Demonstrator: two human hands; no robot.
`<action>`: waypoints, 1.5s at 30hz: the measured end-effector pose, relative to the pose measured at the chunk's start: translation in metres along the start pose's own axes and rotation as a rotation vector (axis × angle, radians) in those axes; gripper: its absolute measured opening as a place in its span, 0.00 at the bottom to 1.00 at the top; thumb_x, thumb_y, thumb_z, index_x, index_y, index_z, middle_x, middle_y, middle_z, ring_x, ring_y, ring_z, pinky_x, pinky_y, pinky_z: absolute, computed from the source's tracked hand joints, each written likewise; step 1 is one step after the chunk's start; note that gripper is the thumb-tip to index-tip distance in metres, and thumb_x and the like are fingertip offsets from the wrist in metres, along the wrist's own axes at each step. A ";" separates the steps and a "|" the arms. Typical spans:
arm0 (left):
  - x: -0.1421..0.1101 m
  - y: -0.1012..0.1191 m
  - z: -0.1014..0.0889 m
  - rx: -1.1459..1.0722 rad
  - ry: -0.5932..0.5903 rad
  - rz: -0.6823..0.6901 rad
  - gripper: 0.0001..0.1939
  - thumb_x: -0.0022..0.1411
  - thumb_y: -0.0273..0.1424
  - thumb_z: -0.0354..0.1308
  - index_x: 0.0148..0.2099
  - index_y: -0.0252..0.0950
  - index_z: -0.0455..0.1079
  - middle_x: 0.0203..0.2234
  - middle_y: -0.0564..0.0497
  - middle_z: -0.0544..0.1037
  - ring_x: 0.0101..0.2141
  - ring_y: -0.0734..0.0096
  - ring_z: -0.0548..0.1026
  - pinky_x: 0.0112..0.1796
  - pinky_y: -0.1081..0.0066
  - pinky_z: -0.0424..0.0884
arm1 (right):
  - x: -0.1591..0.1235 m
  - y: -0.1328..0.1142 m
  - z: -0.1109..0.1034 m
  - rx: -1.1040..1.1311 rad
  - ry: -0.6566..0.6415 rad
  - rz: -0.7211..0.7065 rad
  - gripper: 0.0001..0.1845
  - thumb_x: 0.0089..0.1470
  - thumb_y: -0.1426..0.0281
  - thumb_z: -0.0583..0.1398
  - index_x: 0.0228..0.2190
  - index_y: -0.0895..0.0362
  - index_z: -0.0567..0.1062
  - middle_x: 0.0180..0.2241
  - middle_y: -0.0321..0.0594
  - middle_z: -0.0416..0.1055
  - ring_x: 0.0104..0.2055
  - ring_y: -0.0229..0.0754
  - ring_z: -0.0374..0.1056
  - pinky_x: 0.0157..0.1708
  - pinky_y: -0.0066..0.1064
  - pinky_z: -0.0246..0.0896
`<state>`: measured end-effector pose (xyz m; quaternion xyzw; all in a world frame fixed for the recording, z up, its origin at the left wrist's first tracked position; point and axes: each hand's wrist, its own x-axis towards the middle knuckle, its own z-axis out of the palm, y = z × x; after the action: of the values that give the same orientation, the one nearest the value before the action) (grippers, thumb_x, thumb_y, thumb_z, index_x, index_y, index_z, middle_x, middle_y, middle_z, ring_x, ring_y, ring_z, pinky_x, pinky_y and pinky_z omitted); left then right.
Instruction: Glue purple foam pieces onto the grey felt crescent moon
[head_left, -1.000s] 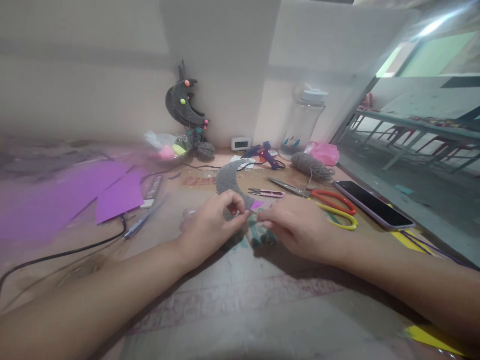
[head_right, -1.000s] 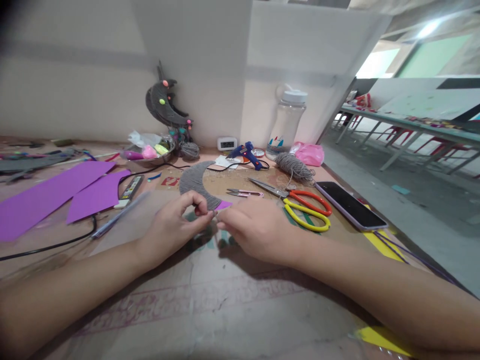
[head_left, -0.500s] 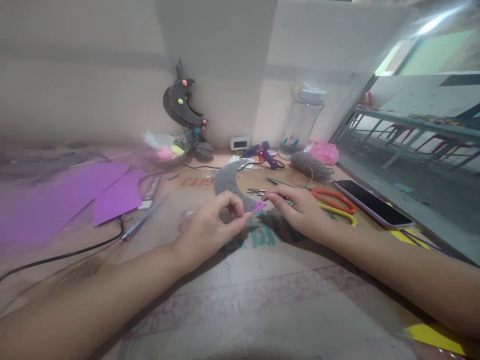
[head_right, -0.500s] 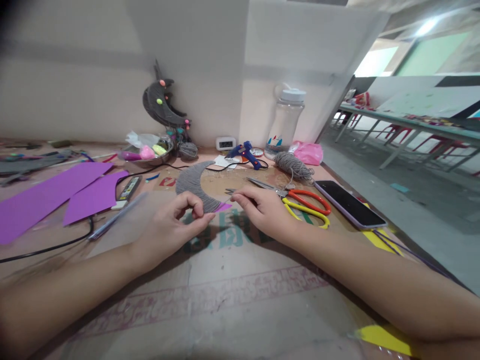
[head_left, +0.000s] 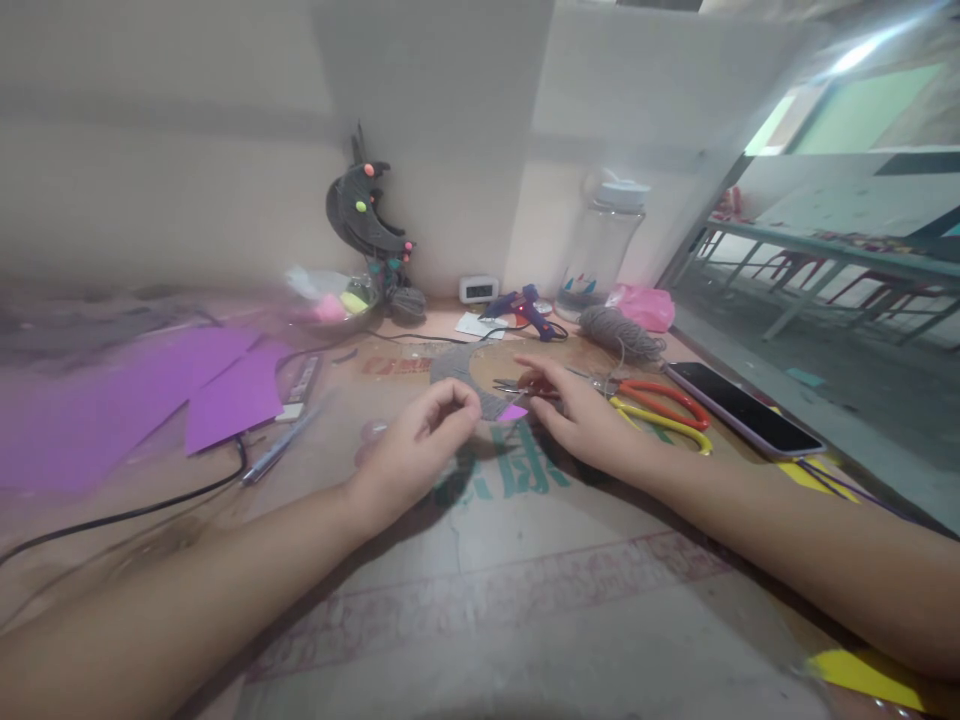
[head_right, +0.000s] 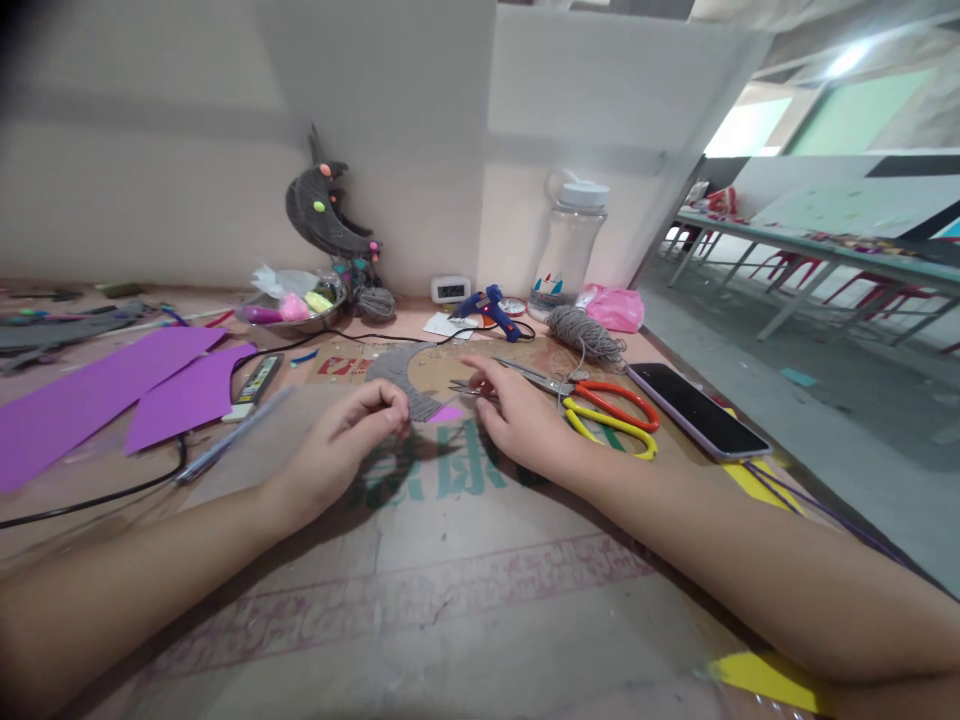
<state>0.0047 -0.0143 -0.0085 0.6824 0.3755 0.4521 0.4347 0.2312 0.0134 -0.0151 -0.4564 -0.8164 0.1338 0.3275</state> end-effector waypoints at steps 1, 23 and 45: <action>0.002 -0.002 -0.001 -0.025 0.019 -0.010 0.09 0.63 0.35 0.51 0.31 0.38 0.63 0.25 0.55 0.66 0.29 0.72 0.67 0.33 0.71 0.64 | 0.001 0.003 0.001 0.035 0.028 -0.004 0.28 0.56 0.77 0.53 0.58 0.58 0.63 0.46 0.47 0.73 0.48 0.46 0.70 0.49 0.43 0.65; 0.010 -0.002 0.001 -0.667 -0.127 -0.394 0.07 0.56 0.32 0.57 0.28 0.36 0.63 0.20 0.57 0.64 0.25 0.75 0.67 0.32 0.73 0.65 | -0.011 -0.019 -0.015 -0.312 0.194 -0.675 0.11 0.59 0.63 0.62 0.41 0.56 0.71 0.34 0.44 0.75 0.37 0.45 0.67 0.39 0.38 0.60; 0.001 -0.007 0.003 -0.023 -0.102 -0.052 0.23 0.61 0.43 0.60 0.54 0.39 0.68 0.36 0.50 0.75 0.31 0.72 0.73 0.35 0.70 0.70 | -0.007 -0.039 -0.011 0.391 0.063 0.220 0.16 0.58 0.57 0.58 0.27 0.55 0.67 0.19 0.29 0.60 0.20 0.34 0.56 0.20 0.26 0.52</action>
<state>0.0069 -0.0117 -0.0152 0.6896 0.3653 0.4094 0.4727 0.2155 -0.0148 0.0104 -0.4745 -0.7096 0.3100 0.4186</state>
